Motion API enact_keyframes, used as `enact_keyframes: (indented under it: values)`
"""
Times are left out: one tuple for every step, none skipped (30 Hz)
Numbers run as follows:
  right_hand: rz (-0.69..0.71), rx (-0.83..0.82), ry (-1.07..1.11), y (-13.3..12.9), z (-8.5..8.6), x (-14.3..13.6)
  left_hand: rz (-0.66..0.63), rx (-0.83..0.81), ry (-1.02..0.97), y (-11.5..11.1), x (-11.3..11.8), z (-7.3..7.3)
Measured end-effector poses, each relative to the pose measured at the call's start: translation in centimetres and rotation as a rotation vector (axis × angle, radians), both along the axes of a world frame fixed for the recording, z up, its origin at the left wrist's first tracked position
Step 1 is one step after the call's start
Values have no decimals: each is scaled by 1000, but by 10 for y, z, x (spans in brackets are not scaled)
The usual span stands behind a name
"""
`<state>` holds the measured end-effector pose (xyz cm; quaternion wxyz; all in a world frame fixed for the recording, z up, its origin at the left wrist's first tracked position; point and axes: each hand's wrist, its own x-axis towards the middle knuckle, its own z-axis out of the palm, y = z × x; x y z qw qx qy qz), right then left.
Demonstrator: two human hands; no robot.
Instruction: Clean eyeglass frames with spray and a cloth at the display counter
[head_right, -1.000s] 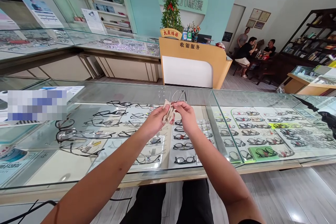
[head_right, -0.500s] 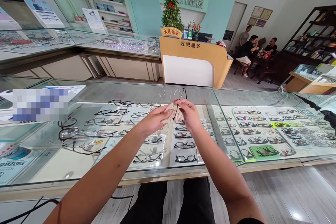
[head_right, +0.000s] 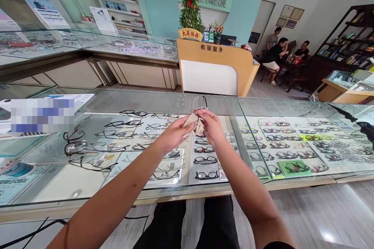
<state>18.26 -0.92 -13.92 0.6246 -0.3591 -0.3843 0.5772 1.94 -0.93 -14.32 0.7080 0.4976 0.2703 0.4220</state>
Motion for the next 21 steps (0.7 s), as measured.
enact_keyframes:
  values:
    - [13, 7, -6, 0, 0, -1, 11, 23, -12, -1, 2, 1]
    - [25, 23, -15, -1, -1, -2, 40, 46, -28, -1, 4, 1]
    - [33, 44, -24, -2, -1, -4, 83, 64, -44, -2, 5, 2]
    - [40, 65, -34, -3, -2, -6, 126, 73, -53, -2, 7, 2]
    - [47, 82, -43, -4, -2, -8, 158, 73, -54, -1, 8, 1]
    - [54, 92, -50, -4, -3, -9, 174, 70, -49, -1, 9, 1]
    - [61, 94, -52, -4, -3, -9, 171, 65, -43, -1, 8, 0]
    - [65, 88, -51, -3, -3, -8, 155, 56, -36, 0, 7, -2]
    - [65, 74, -49, -2, -4, -6, 133, 44, -33, 1, 6, -3]
    - [58, 53, -45, 0, -4, -3, 107, 26, -33, 1, 5, -4]
    - [43, 29, -37, 2, -4, -1, 81, 7, -36, 2, 3, -4]
    - [27, 8, -28, 4, -4, 2, 58, -9, -38, 2, 2, -4]
    - [11, -5, -17, 5, -3, 4, 35, -17, -34, 2, 2, -4]
    - [3, -11, -5, 6, -3, 5, 18, -11, -24, 1, 1, -3]
    - [8, -11, 5, 7, -3, 5, 13, 7, -12, 0, 2, -3]
    - [26, -9, 12, 6, -3, 4, 23, 35, 0, -1, 3, -2]
    - [51, -4, 17, 5, -3, 2, 53, 65, 9, -1, 4, -1]
    - [76, 3, 20, 4, -3, -1, 98, 87, 14, -2, 6, -1]
    - [93, 14, 22, 2, -3, -4, 153, 98, 14, -3, 7, 0]
    - [99, 29, 24, 1, -3, -6, 201, 98, 12, -4, 9, -1]
    - [96, 41, 25, -1, -3, -8, 230, 90, 12, -4, 10, -1]
